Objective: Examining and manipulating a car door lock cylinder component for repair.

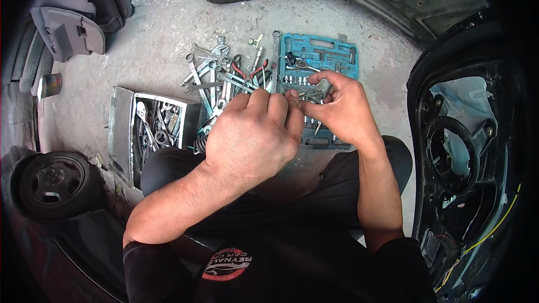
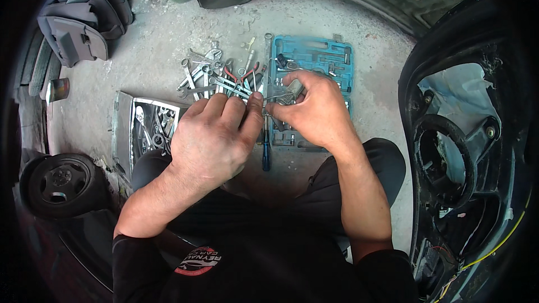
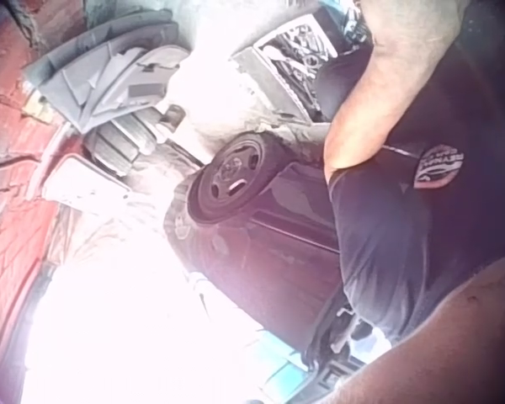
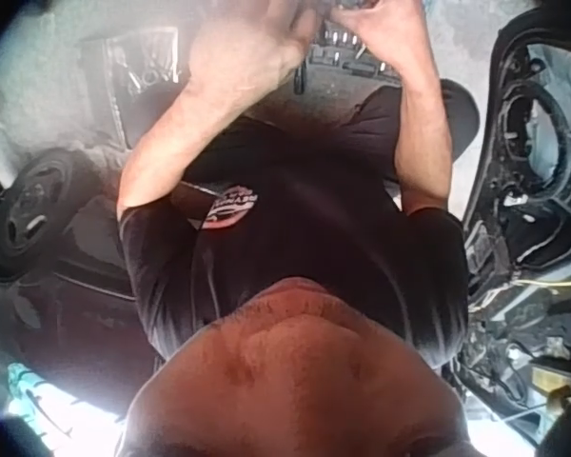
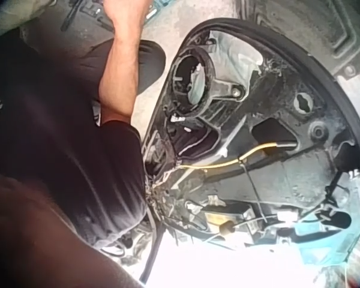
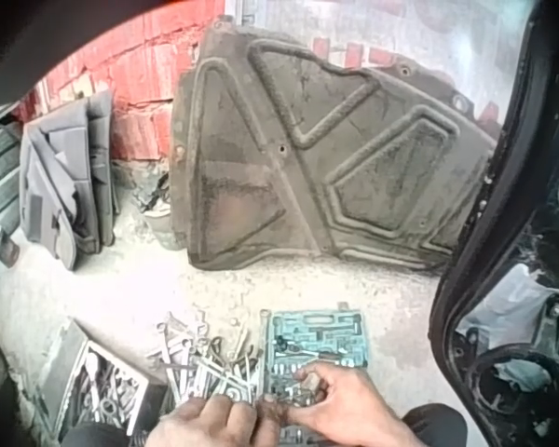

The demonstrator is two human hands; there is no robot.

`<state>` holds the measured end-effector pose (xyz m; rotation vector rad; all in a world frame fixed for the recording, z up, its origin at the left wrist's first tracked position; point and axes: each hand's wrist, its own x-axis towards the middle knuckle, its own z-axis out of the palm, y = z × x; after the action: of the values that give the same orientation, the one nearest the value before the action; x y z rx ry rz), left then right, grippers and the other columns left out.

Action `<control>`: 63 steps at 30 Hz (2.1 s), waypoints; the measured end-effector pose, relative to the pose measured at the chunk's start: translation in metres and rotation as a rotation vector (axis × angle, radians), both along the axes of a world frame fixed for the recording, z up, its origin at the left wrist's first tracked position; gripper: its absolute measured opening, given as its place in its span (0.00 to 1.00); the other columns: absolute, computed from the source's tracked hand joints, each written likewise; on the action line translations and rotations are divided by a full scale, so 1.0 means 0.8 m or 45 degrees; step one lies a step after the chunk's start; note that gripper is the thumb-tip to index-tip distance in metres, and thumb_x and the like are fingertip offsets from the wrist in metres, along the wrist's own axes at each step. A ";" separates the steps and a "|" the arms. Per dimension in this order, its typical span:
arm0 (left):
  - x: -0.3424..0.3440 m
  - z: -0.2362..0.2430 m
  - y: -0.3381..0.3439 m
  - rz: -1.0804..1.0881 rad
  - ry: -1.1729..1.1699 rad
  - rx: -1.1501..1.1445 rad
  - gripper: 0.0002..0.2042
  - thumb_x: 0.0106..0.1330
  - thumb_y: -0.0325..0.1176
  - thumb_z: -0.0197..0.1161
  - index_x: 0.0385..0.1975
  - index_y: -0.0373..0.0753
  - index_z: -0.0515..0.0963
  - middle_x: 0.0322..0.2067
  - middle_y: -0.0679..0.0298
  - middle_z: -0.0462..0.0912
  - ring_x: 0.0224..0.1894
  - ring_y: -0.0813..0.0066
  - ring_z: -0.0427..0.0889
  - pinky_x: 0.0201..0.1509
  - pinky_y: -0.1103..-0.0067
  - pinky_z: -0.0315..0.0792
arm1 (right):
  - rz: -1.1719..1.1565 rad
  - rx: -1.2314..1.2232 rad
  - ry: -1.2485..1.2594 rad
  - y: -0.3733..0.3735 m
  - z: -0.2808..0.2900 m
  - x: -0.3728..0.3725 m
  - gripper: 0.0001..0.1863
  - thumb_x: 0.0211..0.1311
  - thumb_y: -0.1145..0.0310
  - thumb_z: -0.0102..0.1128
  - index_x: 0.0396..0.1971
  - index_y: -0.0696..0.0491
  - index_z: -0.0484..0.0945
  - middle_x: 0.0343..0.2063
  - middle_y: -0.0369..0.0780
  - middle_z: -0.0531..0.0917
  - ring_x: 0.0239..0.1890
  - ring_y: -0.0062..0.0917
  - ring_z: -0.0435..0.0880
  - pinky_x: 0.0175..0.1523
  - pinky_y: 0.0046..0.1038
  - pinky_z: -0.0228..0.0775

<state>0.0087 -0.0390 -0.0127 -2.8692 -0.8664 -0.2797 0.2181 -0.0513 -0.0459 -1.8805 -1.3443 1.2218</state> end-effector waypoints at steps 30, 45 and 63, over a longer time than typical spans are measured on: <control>-0.009 0.002 -0.005 0.127 -0.126 -0.182 0.24 0.54 0.30 0.65 0.54 0.39 0.83 0.28 0.66 0.74 0.31 0.70 0.81 0.32 0.72 0.79 | -0.109 0.039 -0.202 -0.005 -0.002 -0.015 0.25 0.44 0.64 0.79 0.44 0.60 0.84 0.20 0.42 0.85 0.23 0.24 0.85 0.32 0.28 0.77; -0.003 -0.005 -0.001 0.124 -0.104 -0.202 0.24 0.54 0.29 0.65 0.55 0.37 0.82 0.28 0.65 0.74 0.31 0.69 0.81 0.32 0.71 0.79 | -0.063 0.057 -0.222 -0.001 -0.005 -0.012 0.26 0.45 0.63 0.79 0.44 0.61 0.84 0.20 0.43 0.85 0.24 0.26 0.86 0.33 0.29 0.78; -0.007 -0.001 0.023 0.259 -0.691 -0.167 0.26 0.51 0.18 0.65 0.54 0.37 0.84 0.24 0.64 0.72 0.23 0.69 0.74 0.26 0.72 0.71 | -0.185 0.300 0.436 0.000 -0.028 0.005 0.26 0.65 0.64 0.72 0.58 0.61 0.76 0.32 0.40 0.86 0.19 0.13 0.74 0.24 0.17 0.62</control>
<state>0.0030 -0.0208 -0.0133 -2.8217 -1.2916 -1.0432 0.2219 -0.0516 -0.0681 -1.4981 -1.0939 1.1895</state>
